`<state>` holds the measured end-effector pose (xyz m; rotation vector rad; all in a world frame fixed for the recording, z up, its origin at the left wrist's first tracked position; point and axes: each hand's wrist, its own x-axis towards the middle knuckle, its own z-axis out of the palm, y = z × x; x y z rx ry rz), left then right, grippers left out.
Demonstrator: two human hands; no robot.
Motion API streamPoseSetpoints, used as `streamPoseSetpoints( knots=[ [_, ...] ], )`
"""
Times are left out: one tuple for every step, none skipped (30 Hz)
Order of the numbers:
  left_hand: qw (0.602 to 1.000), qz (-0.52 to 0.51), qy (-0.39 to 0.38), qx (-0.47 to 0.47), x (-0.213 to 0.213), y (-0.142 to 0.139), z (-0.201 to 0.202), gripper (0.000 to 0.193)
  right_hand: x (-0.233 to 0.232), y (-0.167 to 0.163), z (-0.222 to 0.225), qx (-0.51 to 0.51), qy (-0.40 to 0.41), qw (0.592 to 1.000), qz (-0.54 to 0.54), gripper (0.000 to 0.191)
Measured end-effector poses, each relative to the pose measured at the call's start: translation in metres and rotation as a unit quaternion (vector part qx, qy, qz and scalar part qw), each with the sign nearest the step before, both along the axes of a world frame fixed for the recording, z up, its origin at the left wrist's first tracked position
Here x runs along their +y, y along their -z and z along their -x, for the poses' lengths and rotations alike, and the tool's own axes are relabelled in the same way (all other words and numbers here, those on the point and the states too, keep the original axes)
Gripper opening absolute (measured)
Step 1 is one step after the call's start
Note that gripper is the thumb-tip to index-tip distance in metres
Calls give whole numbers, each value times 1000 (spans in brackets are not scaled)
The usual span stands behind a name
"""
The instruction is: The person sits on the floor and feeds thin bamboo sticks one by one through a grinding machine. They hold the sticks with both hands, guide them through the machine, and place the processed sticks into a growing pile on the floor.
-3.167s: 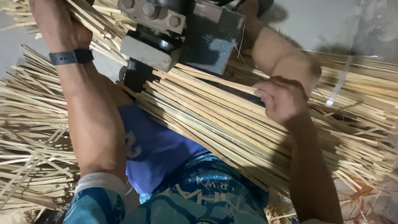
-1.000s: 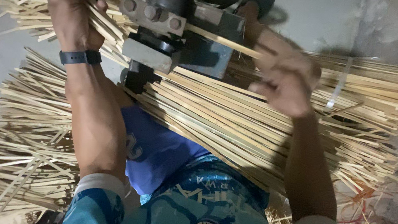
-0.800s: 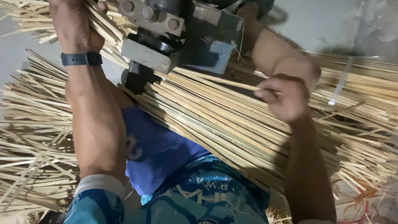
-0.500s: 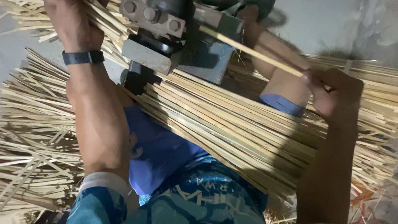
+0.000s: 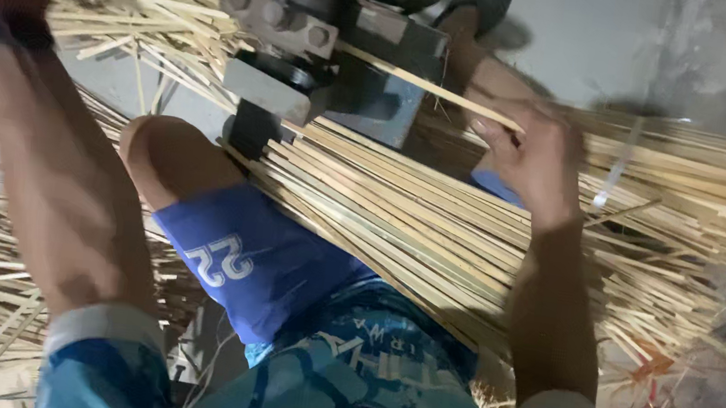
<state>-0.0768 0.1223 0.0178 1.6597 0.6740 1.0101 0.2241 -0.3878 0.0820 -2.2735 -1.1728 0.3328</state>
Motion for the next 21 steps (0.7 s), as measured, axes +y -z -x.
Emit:
streamPoseSetpoints(
  knots=[
    [994,91,-28,-47,-4,0,7,15,4,1,0,-1,17,1000,18,36],
    [977,183,-54,-93,-11,1,11,15,7,3,0,21,1,997,74,37],
    [948,274,-78,-140,-20,1,10,16,9,6,3,40,-13,991,130,37],
    [952,278,-90,-85,-29,1,6,18,11,10,5,57,-28,981,185,38],
    [953,283,-102,-31,-40,0,-3,20,12,13,10,90,-50,972,211,33],
    [951,289,-93,-55,-53,2,-14,19,11,17,17,123,-74,961,238,29],
    [948,295,-84,-80,-65,3,-24,17,9,21,25,155,-98,947,265,25],
    [951,288,-63,-91,-74,3,-35,17,6,25,29,161,-86,962,204,22],
    [953,283,-43,-100,-82,4,-45,17,1,29,34,169,-75,972,144,19],
    [954,277,-24,-108,-88,4,-51,18,-3,33,37,176,-64,979,83,17],
    [946,300,-25,-118,-92,3,-55,18,-9,37,36,136,-76,986,58,17],
    [938,322,-24,-127,-92,2,-60,18,-17,41,32,96,-85,991,33,16],
    [928,344,-22,-139,-89,1,-64,18,-24,45,26,53,-94,994,8,16],
    [930,340,-33,-133,-86,-2,-63,19,-31,49,18,76,-94,993,-10,15],
    [932,337,-44,-125,-83,-6,-58,20,-40,52,8,102,-95,990,-27,14],
    [934,333,-57,-117,-81,-7,-56,21,-48,55,-2,129,-96,986,-45,14],
    [922,345,-27,-177,-78,-10,-53,20,-55,56,-13,81,-85,991,-67,14],
    [905,354,3,-235,-74,-13,-49,19,-59,56,-22,33,-73,993,-90,15],
    [885,362,32,-292,-72,-15,-45,19,-62,55,-28,-13,-62,992,-112,17],
    [908,338,-2,-248,-73,-15,-43,21,-62,52,-31,-20,-29,998,-48,20],
    [927,313,-35,-202,-76,-14,-40,22,-58,49,-32,-27,4,999,16,24]
  ],
)
